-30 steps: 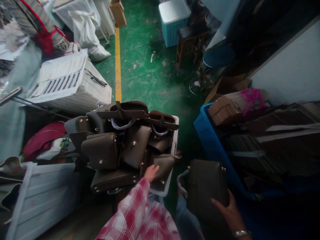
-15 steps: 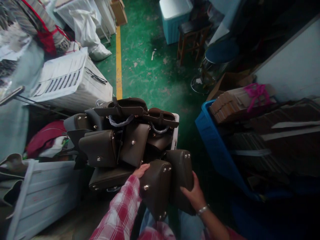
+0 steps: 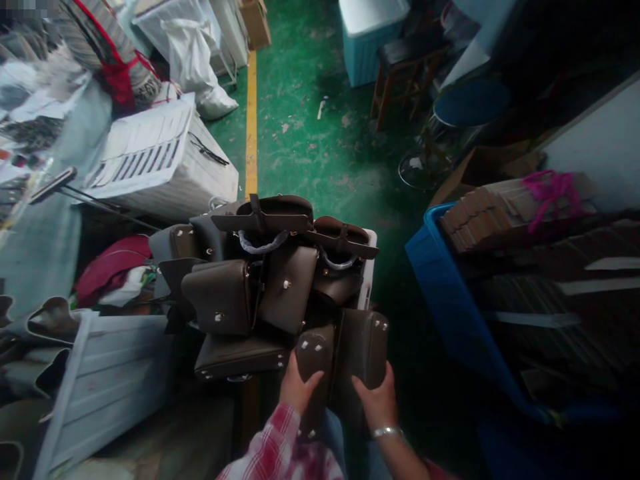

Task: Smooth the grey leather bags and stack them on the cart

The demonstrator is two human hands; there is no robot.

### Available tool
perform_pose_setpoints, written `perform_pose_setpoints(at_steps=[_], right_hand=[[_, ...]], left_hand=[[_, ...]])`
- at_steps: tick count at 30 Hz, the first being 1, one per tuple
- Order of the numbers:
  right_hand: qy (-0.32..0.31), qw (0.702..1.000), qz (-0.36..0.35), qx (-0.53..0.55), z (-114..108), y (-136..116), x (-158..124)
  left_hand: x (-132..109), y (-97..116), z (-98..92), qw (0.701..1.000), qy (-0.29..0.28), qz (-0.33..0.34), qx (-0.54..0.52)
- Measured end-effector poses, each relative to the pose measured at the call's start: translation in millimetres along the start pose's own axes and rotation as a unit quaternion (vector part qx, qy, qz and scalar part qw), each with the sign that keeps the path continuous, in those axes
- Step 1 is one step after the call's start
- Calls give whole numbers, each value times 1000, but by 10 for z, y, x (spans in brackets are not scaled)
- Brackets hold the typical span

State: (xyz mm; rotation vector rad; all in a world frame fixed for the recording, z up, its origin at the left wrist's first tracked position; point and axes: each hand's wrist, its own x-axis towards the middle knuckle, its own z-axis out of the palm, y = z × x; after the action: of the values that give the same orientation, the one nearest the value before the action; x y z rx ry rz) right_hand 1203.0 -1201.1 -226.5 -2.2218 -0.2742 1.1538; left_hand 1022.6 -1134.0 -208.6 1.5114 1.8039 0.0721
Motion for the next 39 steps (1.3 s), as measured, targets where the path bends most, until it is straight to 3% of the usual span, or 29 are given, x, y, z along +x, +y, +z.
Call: perform_pose_setpoints(at_steps=[4,7,12,17,20,26,29,32,34,36,39], right_hand=[[19,1000,13,-20,-120,-49,-45],[17,999,-3,-49,-10,-255,-15],[40,995,-63,-70,239,-544,9],[55,989,-95,-96,156,-427,-97],[72,986,-97,-111,217,-344,-79],[45,987,-63,-143,620,-253,112],[31,990,-39,-129,587,-209,152],[23,994,-9,-110,494,-219,135],[32,994,-7,-107,483,-253,126],[43,992,-22,-118,528,-304,151],[37,987,-25,-153,656,-411,280]], left_hand=[[475,307,-102,992,-79,24,-91],[707,547,-173,988,-94,70,-103],[887,809,-362,985,-85,108,-105],[923,960,-537,977,-102,107,-152],[970,898,-483,979,-85,95,-160],[1020,567,-80,995,16,88,-52],[826,411,26,974,72,208,46],[470,238,45,908,129,365,159],[250,119,65,877,109,412,223],[157,28,112,868,57,414,270],[339,13,201,865,-9,392,313]])
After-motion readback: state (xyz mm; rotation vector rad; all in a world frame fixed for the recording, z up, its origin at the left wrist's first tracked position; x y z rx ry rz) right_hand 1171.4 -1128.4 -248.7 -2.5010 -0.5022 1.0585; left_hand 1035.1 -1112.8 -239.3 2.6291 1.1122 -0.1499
